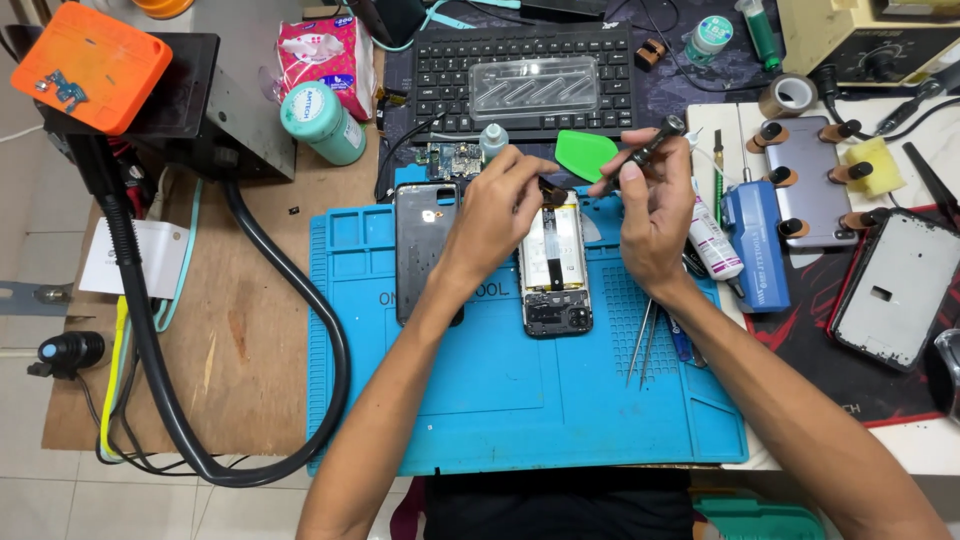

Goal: Securing internal components of a mobile phone with small screws using a manual screwdriver.

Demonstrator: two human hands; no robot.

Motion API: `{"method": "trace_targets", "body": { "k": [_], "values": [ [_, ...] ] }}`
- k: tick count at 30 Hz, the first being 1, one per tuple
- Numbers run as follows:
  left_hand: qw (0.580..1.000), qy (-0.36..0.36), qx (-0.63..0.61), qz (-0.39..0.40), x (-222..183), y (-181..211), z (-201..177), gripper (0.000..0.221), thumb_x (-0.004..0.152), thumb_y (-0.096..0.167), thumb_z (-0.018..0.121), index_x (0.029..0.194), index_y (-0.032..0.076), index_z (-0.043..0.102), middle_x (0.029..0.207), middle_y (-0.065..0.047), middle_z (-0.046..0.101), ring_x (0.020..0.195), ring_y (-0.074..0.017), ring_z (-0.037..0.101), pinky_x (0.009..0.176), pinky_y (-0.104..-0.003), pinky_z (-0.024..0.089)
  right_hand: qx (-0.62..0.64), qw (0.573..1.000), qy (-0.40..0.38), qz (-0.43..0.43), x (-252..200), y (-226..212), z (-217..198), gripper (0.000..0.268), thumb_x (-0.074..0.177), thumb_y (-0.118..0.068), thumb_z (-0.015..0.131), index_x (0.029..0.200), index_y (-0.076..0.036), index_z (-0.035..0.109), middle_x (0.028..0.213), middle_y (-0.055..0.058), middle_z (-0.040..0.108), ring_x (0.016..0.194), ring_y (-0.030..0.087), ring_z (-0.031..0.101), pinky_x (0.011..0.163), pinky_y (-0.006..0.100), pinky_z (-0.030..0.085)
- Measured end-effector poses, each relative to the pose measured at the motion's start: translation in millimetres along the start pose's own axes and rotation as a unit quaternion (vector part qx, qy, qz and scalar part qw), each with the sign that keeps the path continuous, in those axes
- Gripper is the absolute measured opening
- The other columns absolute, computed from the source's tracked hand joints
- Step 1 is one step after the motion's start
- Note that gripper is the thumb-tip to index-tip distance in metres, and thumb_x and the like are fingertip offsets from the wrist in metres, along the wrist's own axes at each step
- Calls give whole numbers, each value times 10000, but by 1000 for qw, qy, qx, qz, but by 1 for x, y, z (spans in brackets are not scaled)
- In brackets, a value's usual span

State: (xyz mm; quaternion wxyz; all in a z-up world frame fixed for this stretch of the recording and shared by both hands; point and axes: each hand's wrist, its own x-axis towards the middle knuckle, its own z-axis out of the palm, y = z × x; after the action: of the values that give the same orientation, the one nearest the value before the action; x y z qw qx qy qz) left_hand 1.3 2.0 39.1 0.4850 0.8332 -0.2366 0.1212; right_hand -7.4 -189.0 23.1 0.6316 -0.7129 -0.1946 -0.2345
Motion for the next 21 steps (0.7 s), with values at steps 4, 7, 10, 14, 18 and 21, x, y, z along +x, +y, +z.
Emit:
{"method": "trace_targets", "body": {
  "k": [4,7,10,14,18,21],
  "values": [
    [995,29,-97,-20,1,-12,-3,237,985,-23,559,1114,73,734,857,-100,642,716,-157,625,700,-317,534,-12,1000,7,-16,-4,10,-6,283,1115,-162,431,1287,56,483,902,135,594,705,198,683,630,294,569],
    [979,41,-192,-54,-3,-14,-4,242,1010,13,577,1194,98,709,858,-97,688,708,-137,675,703,-302,580,-41,999,-2,-31,-7,8,-5,292,1103,-166,442,1273,60,514,868,135,592,658,187,653,603,301,546],
    [964,36,-251,-81,-3,-20,-1,244,991,38,629,1217,87,706,881,-116,699,739,-156,724,715,-317,613,-82,995,-21,-47,-9,10,-3,286,1092,-154,435,1247,60,546,833,129,588,631,196,622,575,320,523],
    [934,34,-336,-116,-5,-32,5,280,969,108,724,1247,95,691,911,-106,729,783,-126,738,728,-288,634,-146,987,-31,-64,-15,21,-5,223,1075,-104,493,1178,37,633,762,106,569,574,207,553,536,334,464],
    [910,39,-387,-143,-2,-26,-9,306,948,128,760,1244,88,691,926,-88,729,812,-152,765,714,-282,637,-189,978,-57,-66,-13,3,-1,125,1030,-70,622,1093,-30,722,601,15,559,487,148,496,478,274,426],
    [896,35,-417,-147,-2,-9,-26,296,956,124,739,1240,65,675,912,-116,721,678,-195,771,558,-282,621,-195,974,-88,-68,-17,7,0,209,941,28,674,1105,-77,749,700,78,679,530,219,609,468,306,475]
  ]
}}
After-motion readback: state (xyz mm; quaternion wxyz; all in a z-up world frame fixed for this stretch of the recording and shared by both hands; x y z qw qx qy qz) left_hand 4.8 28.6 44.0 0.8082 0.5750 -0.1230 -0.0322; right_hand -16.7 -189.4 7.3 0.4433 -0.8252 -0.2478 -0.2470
